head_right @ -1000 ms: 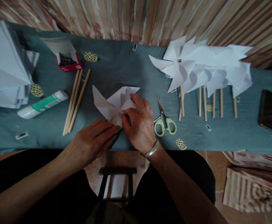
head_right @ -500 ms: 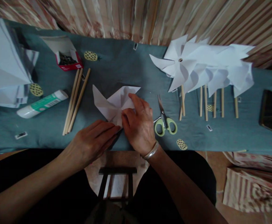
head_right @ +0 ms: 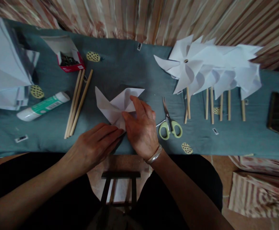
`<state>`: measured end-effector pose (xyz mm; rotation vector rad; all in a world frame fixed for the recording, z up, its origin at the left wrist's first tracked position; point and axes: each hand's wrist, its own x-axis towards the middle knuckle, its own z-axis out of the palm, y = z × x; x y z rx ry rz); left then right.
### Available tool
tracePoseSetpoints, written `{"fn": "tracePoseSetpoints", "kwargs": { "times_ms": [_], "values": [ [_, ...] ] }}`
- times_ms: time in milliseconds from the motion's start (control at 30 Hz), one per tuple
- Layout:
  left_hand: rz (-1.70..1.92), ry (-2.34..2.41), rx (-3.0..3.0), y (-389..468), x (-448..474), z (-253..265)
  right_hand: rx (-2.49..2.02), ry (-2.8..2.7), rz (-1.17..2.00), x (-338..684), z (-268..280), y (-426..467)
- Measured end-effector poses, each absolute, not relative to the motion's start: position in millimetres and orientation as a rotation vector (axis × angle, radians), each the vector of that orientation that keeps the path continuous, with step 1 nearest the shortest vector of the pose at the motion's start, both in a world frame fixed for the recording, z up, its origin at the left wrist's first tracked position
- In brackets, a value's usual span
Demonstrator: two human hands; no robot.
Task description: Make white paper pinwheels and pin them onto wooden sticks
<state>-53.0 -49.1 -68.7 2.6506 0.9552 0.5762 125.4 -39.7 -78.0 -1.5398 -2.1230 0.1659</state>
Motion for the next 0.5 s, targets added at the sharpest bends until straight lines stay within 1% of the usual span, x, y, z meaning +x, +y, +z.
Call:
{"fn": "tracePoseSetpoints", "kwargs": {
  "times_ms": [133, 300, 400, 500],
  "values": [
    [0.561, 0.968, 2.632, -49, -52, -67, -1.516, -2.192, 0.134, 127, -83, -43],
    [0.62, 0.97, 2.586, -48, -53, -65, -1.476, -2.268, 0.183, 133, -86, -46],
    [0.704, 0.987, 2.452, -46, -61, -65, -1.441, -2.311, 0.221, 136, -83, -45],
    [0.748, 1.109, 2.2, -42, -73, -63, -1.427, -2.324, 0.263, 137, -80, -43]
  ]
}}
